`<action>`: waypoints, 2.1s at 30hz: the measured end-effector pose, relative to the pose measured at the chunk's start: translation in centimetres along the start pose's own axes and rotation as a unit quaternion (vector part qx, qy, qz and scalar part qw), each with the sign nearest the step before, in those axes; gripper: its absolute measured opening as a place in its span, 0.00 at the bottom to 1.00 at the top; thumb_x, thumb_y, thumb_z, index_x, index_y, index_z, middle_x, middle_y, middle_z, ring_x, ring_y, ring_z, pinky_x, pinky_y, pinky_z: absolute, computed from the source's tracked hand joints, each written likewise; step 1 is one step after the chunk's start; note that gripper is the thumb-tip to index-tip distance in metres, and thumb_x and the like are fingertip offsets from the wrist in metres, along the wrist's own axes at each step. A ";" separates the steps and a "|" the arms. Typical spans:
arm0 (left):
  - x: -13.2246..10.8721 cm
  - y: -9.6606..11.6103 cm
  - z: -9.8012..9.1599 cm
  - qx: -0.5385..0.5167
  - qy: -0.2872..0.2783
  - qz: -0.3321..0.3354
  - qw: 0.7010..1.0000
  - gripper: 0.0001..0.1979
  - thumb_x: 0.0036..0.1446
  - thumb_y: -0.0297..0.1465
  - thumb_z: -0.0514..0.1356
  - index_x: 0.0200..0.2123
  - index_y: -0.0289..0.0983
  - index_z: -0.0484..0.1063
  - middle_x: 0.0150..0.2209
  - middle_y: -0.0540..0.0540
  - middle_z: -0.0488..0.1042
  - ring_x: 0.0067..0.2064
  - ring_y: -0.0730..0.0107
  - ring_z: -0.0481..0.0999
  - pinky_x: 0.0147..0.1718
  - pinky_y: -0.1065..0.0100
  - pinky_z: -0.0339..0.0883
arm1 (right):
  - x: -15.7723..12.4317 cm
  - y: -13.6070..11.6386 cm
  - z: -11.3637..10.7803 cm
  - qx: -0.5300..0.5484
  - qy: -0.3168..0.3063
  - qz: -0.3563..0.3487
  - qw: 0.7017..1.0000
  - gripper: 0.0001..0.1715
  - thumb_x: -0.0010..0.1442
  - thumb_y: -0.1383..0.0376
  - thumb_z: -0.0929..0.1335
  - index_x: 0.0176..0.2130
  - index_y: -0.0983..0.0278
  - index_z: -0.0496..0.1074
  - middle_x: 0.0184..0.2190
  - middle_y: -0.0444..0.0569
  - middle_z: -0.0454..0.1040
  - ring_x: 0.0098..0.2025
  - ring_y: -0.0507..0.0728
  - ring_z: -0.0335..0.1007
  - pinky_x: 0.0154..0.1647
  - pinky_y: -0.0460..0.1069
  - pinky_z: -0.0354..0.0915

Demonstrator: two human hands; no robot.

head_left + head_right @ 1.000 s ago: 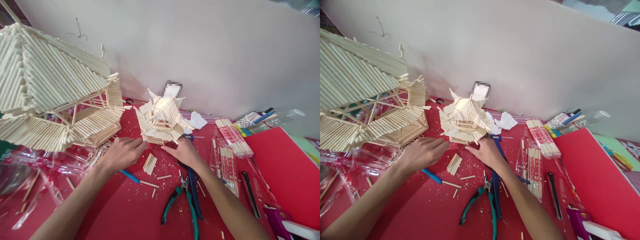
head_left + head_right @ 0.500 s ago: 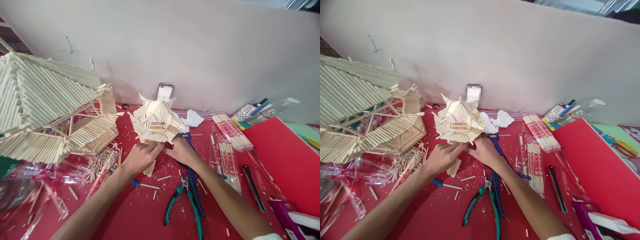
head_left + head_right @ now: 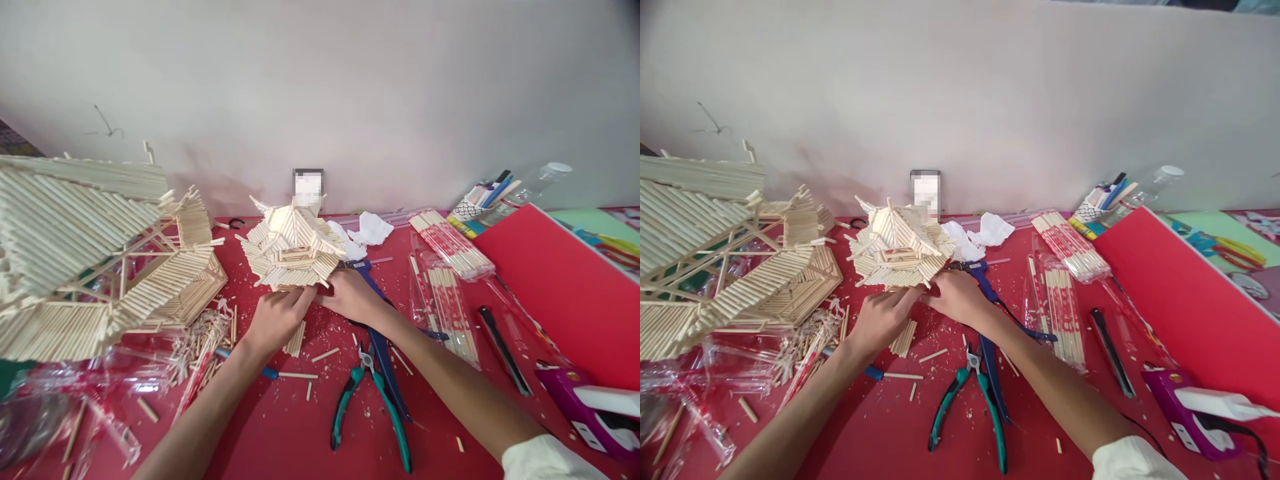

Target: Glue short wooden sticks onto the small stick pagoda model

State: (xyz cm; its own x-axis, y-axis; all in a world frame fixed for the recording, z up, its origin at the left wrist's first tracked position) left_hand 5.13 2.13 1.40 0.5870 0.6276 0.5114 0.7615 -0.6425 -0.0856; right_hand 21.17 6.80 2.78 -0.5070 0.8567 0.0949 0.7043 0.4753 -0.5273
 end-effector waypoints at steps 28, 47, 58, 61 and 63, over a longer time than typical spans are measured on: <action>0.1 -0.3 0.3 0.006 0.031 0.036 0.999 0.09 0.62 0.19 0.55 0.42 0.36 0.69 0.27 0.52 0.76 0.26 0.70 0.76 0.23 0.70 0.61 | 0.2 0.2 0.1 -0.033 -0.007 -0.004 0.999 0.12 0.63 0.58 0.71 0.43 0.63 0.78 0.41 0.54 0.82 0.42 0.61 0.79 0.38 0.49 0.62; 0.3 -0.3 -0.1 -0.013 0.038 0.044 0.998 0.12 0.62 0.17 0.53 0.43 0.36 0.71 0.26 0.52 0.75 0.27 0.71 0.76 0.24 0.71 0.63 | -0.1 0.2 -0.6 -0.053 -0.047 -0.017 0.997 0.15 0.64 0.55 0.71 0.45 0.62 0.77 0.42 0.54 0.82 0.44 0.62 0.78 0.40 0.50 0.64; -0.2 -0.5 0.0 -0.023 0.021 0.053 0.998 0.18 0.57 0.14 0.50 0.45 0.37 0.69 0.26 0.52 0.74 0.26 0.71 0.75 0.23 0.71 0.60 | -0.1 -0.1 -0.2 -0.055 -0.035 -0.008 0.998 0.14 0.65 0.55 0.69 0.40 0.63 0.77 0.37 0.53 0.81 0.38 0.61 0.78 0.34 0.49 0.61; -0.7 -0.6 -0.5 -0.016 0.023 0.074 0.997 0.19 0.57 0.15 0.50 0.47 0.36 0.69 0.24 0.53 0.72 0.24 0.72 0.72 0.22 0.71 0.60 | -0.2 0.0 -0.2 -0.046 -0.031 -0.019 0.998 0.15 0.66 0.55 0.69 0.42 0.63 0.77 0.39 0.53 0.81 0.40 0.61 0.78 0.36 0.49 0.62; -1.3 -0.7 -1.3 -0.013 0.031 0.107 0.994 0.17 0.59 0.16 0.51 0.48 0.35 0.69 0.24 0.53 0.71 0.23 0.72 0.71 0.22 0.71 0.60 | -0.3 0.0 -0.2 -0.039 -0.027 -0.026 0.999 0.14 0.65 0.56 0.69 0.45 0.63 0.76 0.41 0.53 0.82 0.42 0.60 0.78 0.39 0.49 0.63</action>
State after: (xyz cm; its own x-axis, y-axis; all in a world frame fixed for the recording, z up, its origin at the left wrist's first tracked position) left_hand 3.47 1.16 1.91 0.7162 0.4477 0.5353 0.6129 -0.7704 -0.1757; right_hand 21.40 6.58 2.93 -0.5688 0.8191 0.0744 0.7116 0.5354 -0.4549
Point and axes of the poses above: each hand's wrist, its own x-axis towards the middle knuckle, its own z-axis out of the palm, y = z × x, the point moved 3 cm from there along x, towards the middle knuckle
